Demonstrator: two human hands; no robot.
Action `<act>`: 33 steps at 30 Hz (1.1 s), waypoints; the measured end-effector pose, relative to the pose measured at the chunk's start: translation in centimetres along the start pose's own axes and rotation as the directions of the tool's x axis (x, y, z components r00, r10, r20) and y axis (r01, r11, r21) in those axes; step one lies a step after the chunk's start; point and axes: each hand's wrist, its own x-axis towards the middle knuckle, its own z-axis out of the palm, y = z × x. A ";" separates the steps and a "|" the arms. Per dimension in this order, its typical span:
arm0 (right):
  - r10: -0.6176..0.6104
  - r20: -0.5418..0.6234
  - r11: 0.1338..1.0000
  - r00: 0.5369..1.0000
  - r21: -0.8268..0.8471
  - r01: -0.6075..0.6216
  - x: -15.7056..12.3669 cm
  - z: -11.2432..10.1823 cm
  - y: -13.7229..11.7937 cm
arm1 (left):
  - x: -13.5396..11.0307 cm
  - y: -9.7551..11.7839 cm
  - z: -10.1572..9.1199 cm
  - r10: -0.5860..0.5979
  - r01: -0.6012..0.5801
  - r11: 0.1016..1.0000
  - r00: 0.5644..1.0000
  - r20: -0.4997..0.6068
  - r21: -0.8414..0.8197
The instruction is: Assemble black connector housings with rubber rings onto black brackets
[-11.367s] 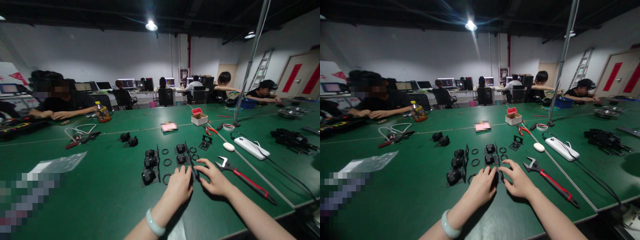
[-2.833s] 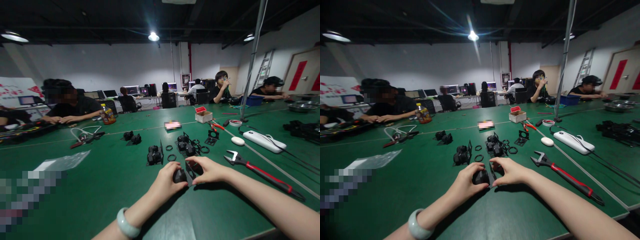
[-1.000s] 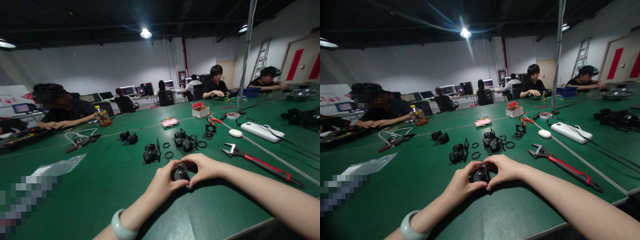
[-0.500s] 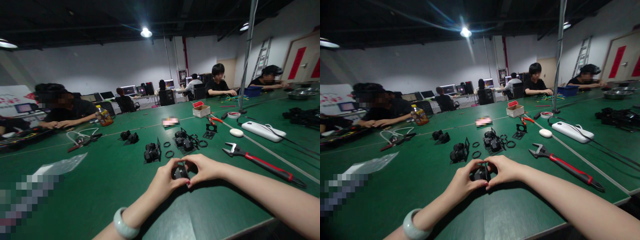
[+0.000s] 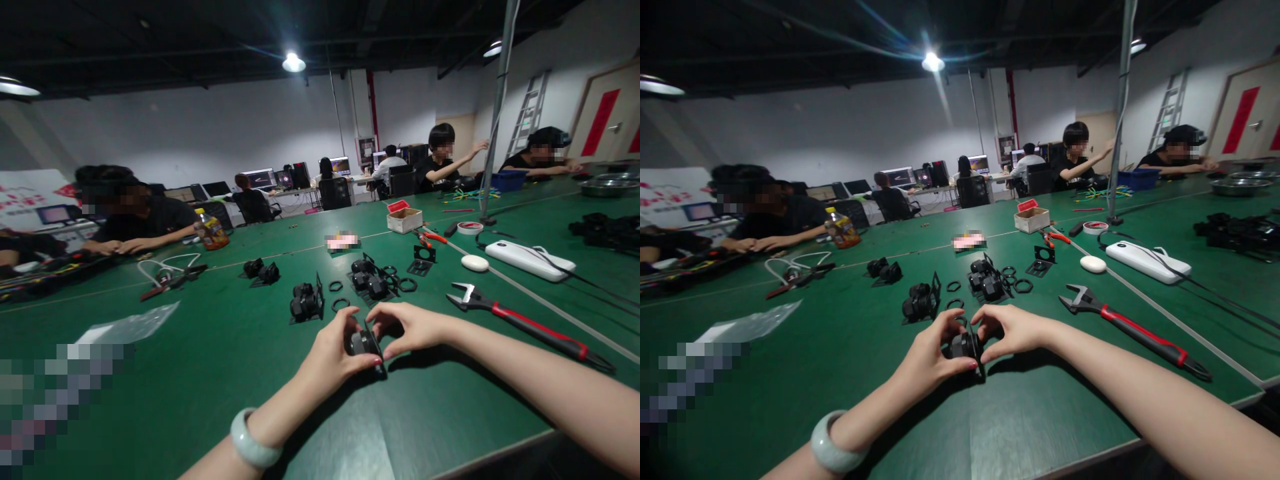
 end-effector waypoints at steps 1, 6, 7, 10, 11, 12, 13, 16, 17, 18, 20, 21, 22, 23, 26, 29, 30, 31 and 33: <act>0.002 -0.004 1.000 1.000 0.013 -0.002 0.0 0.0 0.0 | 0.0 0.0 0.0 0.005 -0.005 1.000 1.000 0.002 -0.002; 0.001 -0.024 1.000 1.000 -0.007 -0.001 0.1 0.2 -0.3 | 0.1 -0.1 0.3 0.021 -0.020 1.000 1.000 0.013 -0.011; 0.004 -0.024 1.000 1.000 -0.012 -0.004 0.1 0.2 -0.4 | 0.1 -0.2 0.4 0.023 -0.023 1.000 1.000 0.015 -0.014; 0.014 -0.031 0.999 0.999 -0.034 -0.015 0.1 0.4 -0.4 | 0.1 -0.3 0.7 0.028 -0.028 0.999 0.999 0.016 -0.029; 0.015 -0.034 0.999 0.999 -0.039 -0.016 0.1 0.4 -0.4 | 0.2 -0.3 0.8 0.029 -0.029 0.999 1.000 0.011 -0.032; 0.013 -0.038 0.999 0.999 -0.043 -0.014 0.1 0.5 -0.3 | 0.2 -0.4 0.8 0.032 -0.031 0.999 0.999 0.005 -0.033; 0.009 -0.042 0.999 0.999 -0.045 -0.011 0.1 0.5 -0.3 | 0.2 -0.4 0.9 0.035 -0.035 0.999 0.999 0.000 -0.034; 0.002 -0.060 0.998 0.998 -0.061 -0.005 0.1 0.7 -0.4 | 0.1 -0.4 1.0 0.043 -0.043 0.998 0.999 0.007 -0.042; 0.000 -0.068 0.997 0.998 -0.071 -0.005 0.1 0.7 -0.4 | 0.0 -0.4 1.0 0.040 -0.039 0.998 0.999 0.019 -0.044; -0.002 -0.078 0.997 0.997 -0.083 -0.004 0.1 0.8 -0.4 | 0.0 -0.4 1.0 0.033 -0.031 0.999 0.999 0.033 -0.042; -0.011 -0.099 0.994 0.995 -0.110 0.001 0.1 0.9 -0.5 | -0.1 -0.3 1.1 0.017 -0.016 1.000 0.998 0.058 -0.017; -0.017 -0.108 0.992 0.994 -0.124 0.003 0.0 0.9 -0.5 | -0.2 -0.3 1.1 0.013 -0.014 1.000 0.998 0.069 0.004; -0.022 -0.115 0.990 0.993 -0.139 0.006 0.0 1.0 -0.6 | -0.2 -0.3 1.0 0.013 -0.015 0.999 0.997 0.076 0.028; -0.026 -0.119 0.988 0.993 -0.155 0.007 0.0 1.0 -0.6 | -0.2 -0.2 1.0 0.014 -0.018 0.998 0.997 0.082 0.052; -0.030 -0.123 0.981 0.992 -0.195 0.006 0.0 1.0 -0.7 | -0.2 0.0 1.1 0.010 -0.019 0.994 0.997 0.082 0.111; -0.041 -0.119 0.977 0.992 -0.211 0.015 0.1 1.0 -0.7 | -0.1 0.3 1.1 0.008 -0.019 0.989 0.997 0.076 0.146; -0.046 -0.116 0.977 0.992 -0.214 0.020 0.1 0.9 -0.7 | -0.1 0.4 1.1 0.007 -0.018 0.988 0.997 0.073 0.156; -0.049 -0.111 0.976 0.993 -0.217 0.024 0.1 0.9 -0.6 | -0.1 0.5 1.2 0.005 -0.016 0.986 0.998 0.069 0.164; -0.052 -0.102 0.974 0.993 -0.227 0.028 0.1 0.8 -0.6 | -0.1 0.6 1.2 -0.002 -0.009 0.985 0.998 0.064 0.173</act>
